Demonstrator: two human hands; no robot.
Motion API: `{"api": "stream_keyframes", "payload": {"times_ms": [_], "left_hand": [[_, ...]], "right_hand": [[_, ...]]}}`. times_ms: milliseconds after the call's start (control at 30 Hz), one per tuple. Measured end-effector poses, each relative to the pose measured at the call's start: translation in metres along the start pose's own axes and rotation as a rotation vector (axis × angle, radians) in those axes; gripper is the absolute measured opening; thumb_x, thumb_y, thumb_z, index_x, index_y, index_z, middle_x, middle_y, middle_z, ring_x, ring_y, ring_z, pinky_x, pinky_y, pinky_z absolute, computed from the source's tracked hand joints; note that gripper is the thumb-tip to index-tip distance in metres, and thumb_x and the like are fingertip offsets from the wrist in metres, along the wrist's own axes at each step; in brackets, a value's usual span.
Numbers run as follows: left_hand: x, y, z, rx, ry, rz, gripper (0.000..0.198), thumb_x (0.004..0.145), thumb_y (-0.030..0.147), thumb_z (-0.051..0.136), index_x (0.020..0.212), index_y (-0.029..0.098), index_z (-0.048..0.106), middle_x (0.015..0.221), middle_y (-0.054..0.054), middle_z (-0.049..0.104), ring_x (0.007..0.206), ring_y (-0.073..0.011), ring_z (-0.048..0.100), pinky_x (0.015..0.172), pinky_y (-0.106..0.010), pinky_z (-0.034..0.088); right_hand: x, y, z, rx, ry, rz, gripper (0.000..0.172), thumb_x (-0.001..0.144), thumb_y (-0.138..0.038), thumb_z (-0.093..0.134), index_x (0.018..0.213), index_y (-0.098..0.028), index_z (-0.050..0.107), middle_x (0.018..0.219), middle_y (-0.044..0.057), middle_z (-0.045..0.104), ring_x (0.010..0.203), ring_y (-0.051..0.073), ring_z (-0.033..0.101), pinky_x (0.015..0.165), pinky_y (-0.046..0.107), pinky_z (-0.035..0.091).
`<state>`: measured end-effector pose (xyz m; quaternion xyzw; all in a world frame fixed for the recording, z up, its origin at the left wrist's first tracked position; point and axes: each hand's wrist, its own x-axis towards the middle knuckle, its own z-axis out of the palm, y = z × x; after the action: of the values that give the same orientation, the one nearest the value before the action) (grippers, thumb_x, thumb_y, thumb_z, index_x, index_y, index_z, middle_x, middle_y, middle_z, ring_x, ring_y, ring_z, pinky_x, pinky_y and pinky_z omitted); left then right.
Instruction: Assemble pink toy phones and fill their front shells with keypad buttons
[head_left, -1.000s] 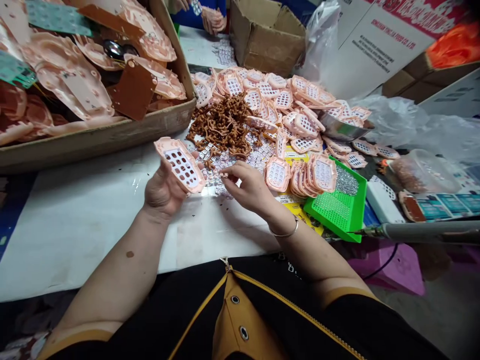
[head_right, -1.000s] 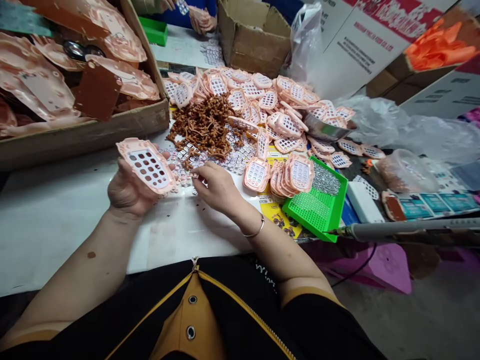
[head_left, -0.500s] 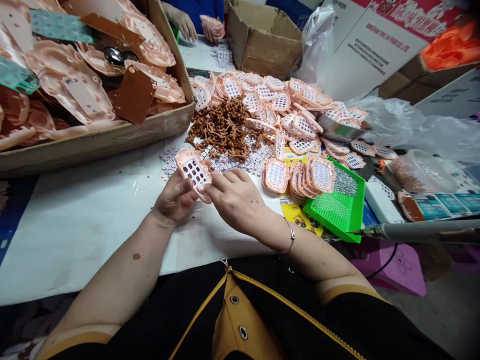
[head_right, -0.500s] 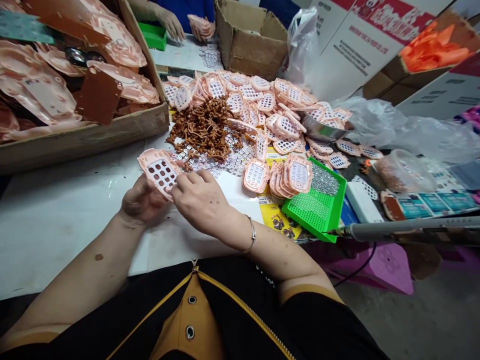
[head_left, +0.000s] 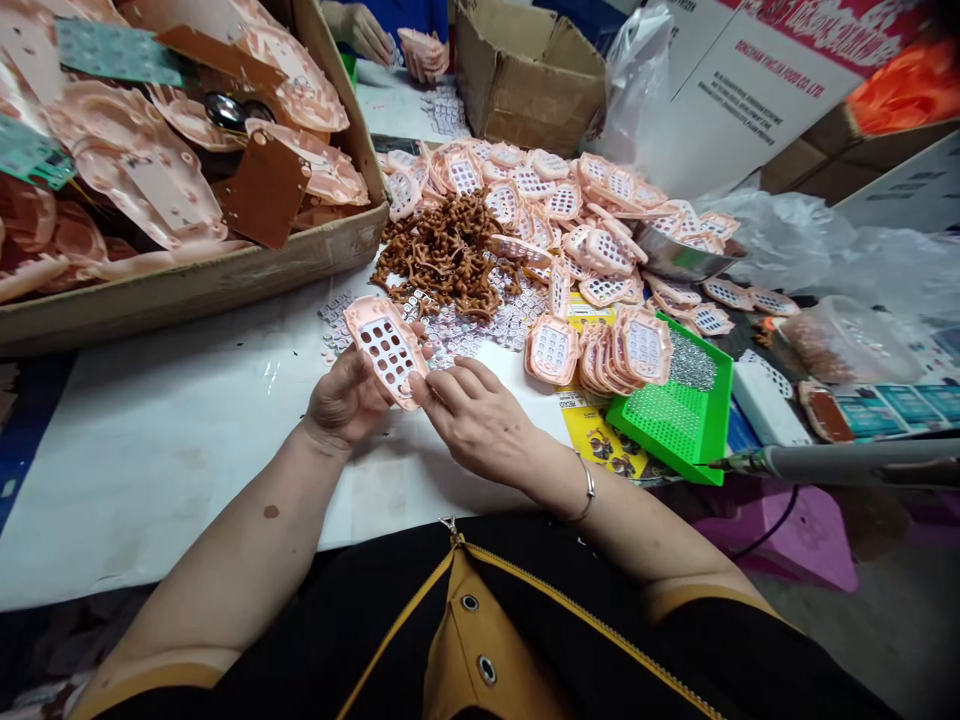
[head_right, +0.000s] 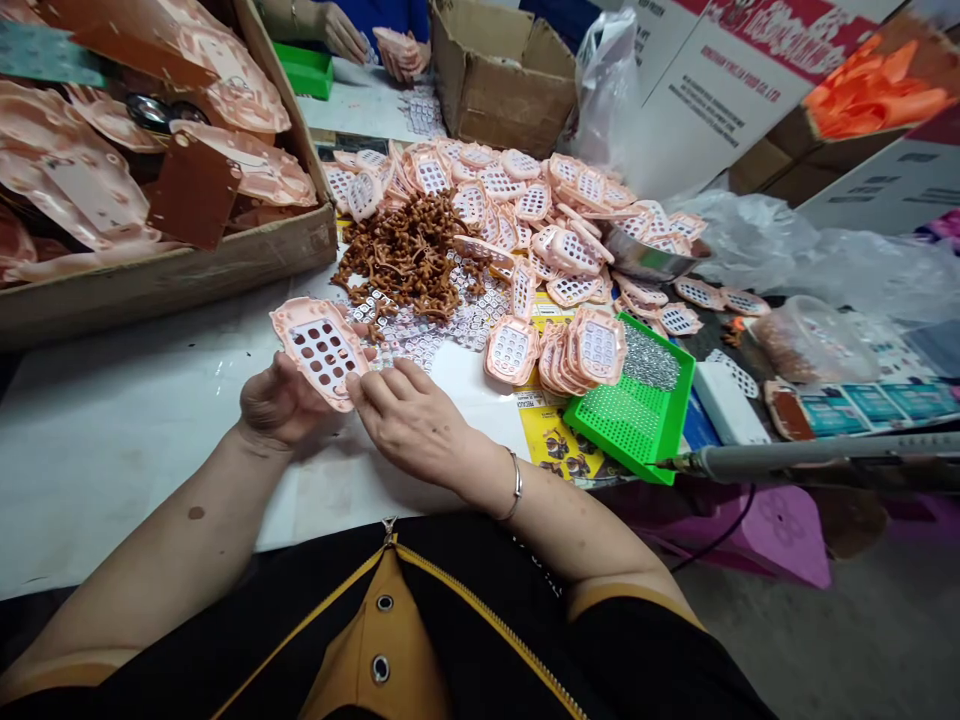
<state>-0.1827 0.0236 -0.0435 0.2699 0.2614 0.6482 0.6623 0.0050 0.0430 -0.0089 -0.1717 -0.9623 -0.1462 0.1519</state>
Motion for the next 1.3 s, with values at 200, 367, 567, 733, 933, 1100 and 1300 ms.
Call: {"api": "stream_keyframes", "payload": {"times_ms": [200, 367, 567, 733, 933, 1100, 1300], "left_hand": [[0.0, 0.0, 0.004, 0.016, 0.052, 0.006, 0.072, 0.061, 0.045, 0.091, 0.125, 0.026, 0.064, 0.119, -0.01, 0.074, 0.12, -0.0372, 0.066, 0.099, -0.052, 0.055], [0.0, 0.002, 0.007, 0.004, 0.048, 0.035, 0.074, 0.061, 0.052, 0.089, 0.126, 0.027, 0.063, 0.121, -0.01, 0.073, 0.125, -0.04, 0.062, 0.099, -0.053, 0.054], [0.001, 0.005, 0.009, -0.052, 0.031, 0.053, 0.075, 0.063, 0.055, 0.087, 0.128, 0.025, 0.063, 0.114, -0.011, 0.076, 0.124, -0.0397, 0.063, 0.102, -0.054, 0.053], [0.002, 0.004, 0.006, -0.044, 0.077, 0.124, 0.073, 0.066, 0.055, 0.085, 0.13, 0.027, 0.063, 0.117, -0.01, 0.075, 0.112, -0.0358, 0.07, 0.098, -0.052, 0.056], [0.005, 0.014, -0.001, -0.048, 0.084, 0.245, 0.057, 0.074, 0.055, 0.079, 0.122, 0.026, 0.068, 0.116, -0.007, 0.075, 0.106, -0.0306, 0.071, 0.096, -0.047, 0.058], [0.007, 0.028, -0.001, -0.058, 0.114, 0.428, 0.047, 0.076, 0.051, 0.079, 0.115, 0.026, 0.071, 0.111, -0.003, 0.075, 0.109, -0.0257, 0.068, 0.098, -0.042, 0.056], [0.008, 0.029, 0.0, 0.013, 0.154, 0.467, 0.047, 0.074, 0.054, 0.08, 0.109, 0.025, 0.071, 0.115, -0.002, 0.073, 0.122, -0.0286, 0.06, 0.101, -0.041, 0.054]], "right_hand": [[-0.003, -0.014, 0.009, 0.015, 0.005, 0.145, 0.038, 0.095, -0.01, 0.04, 0.129, -0.007, 0.057, 0.114, 0.017, 0.066, 0.104, 0.026, 0.056, 0.101, 0.047, 0.045], [-0.01, -0.008, 0.016, 0.3, 0.17, 0.219, 0.05, 0.087, -0.007, 0.044, 0.136, -0.009, 0.053, 0.129, 0.019, 0.064, 0.117, 0.028, 0.056, 0.098, 0.045, 0.048], [-0.01, 0.008, 0.022, 0.53, 0.267, 0.088, 0.061, 0.081, -0.004, 0.043, 0.141, -0.012, 0.048, 0.131, 0.014, 0.066, 0.126, 0.023, 0.056, 0.104, 0.043, 0.047], [0.003, 0.069, 0.031, 0.349, 0.168, 0.44, 0.044, 0.09, -0.01, 0.043, 0.13, -0.012, 0.06, 0.123, 0.017, 0.068, 0.115, 0.028, 0.058, 0.099, 0.047, 0.048], [0.018, 0.11, 0.047, 0.112, -0.037, 0.52, 0.036, 0.096, -0.021, 0.047, 0.127, -0.012, 0.064, 0.121, 0.02, 0.066, 0.105, 0.032, 0.056, 0.09, 0.047, 0.043], [0.022, 0.085, 0.045, 0.225, -0.129, 0.399, 0.026, 0.098, -0.024, 0.047, 0.105, -0.015, 0.071, 0.098, 0.014, 0.069, 0.088, 0.026, 0.056, 0.079, 0.039, 0.041], [0.017, 0.044, 0.044, 0.267, -0.233, 0.201, 0.027, 0.1, -0.031, 0.049, 0.11, -0.014, 0.068, 0.111, 0.015, 0.069, 0.096, 0.025, 0.054, 0.082, 0.037, 0.038]]}}
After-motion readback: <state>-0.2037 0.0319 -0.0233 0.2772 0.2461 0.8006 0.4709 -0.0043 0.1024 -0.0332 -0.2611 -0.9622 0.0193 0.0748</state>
